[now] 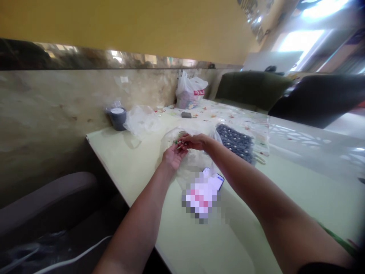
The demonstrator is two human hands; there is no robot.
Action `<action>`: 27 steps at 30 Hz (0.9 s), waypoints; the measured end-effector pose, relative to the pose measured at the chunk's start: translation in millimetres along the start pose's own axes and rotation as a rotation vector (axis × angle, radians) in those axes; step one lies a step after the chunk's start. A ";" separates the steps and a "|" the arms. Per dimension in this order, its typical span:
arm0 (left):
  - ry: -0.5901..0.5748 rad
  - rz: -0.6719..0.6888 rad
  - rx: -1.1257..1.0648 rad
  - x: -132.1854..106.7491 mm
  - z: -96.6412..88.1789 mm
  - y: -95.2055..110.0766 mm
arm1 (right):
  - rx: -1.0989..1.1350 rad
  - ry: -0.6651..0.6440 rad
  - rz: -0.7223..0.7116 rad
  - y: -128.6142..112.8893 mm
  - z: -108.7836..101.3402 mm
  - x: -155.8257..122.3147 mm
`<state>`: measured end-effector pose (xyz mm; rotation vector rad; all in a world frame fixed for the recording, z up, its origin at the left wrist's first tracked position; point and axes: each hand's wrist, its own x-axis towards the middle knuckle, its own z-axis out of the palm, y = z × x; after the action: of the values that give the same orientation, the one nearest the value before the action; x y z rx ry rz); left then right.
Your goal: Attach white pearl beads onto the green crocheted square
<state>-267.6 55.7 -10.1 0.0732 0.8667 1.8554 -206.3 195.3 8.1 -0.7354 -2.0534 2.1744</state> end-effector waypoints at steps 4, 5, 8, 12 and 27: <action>0.008 -0.035 -0.115 1.1 -0.9 3.1 | 0.017 -0.045 0.041 -5.0 20.3 -5.6; 0.014 -0.039 -0.135 1.2 -1.0 3.5 | 0.013 -0.051 0.043 -6.6 23.4 -7.6; 0.042 -0.041 -0.179 1.9 -1.5 4.2 | -0.009 -0.054 0.036 -12.7 27.7 -15.2; 0.079 -0.046 -0.208 3.9 -3.8 5.1 | -0.058 0.008 -0.011 -19.4 26.3 -25.2; 0.200 0.109 -0.207 1.7 -6.6 10.3 | -0.450 0.340 -0.019 -22.8 13.7 -13.4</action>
<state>-279.3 51.6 -9.4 -0.2013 0.8138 2.0703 -205.9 180.3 33.9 -1.0330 -2.3533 1.4510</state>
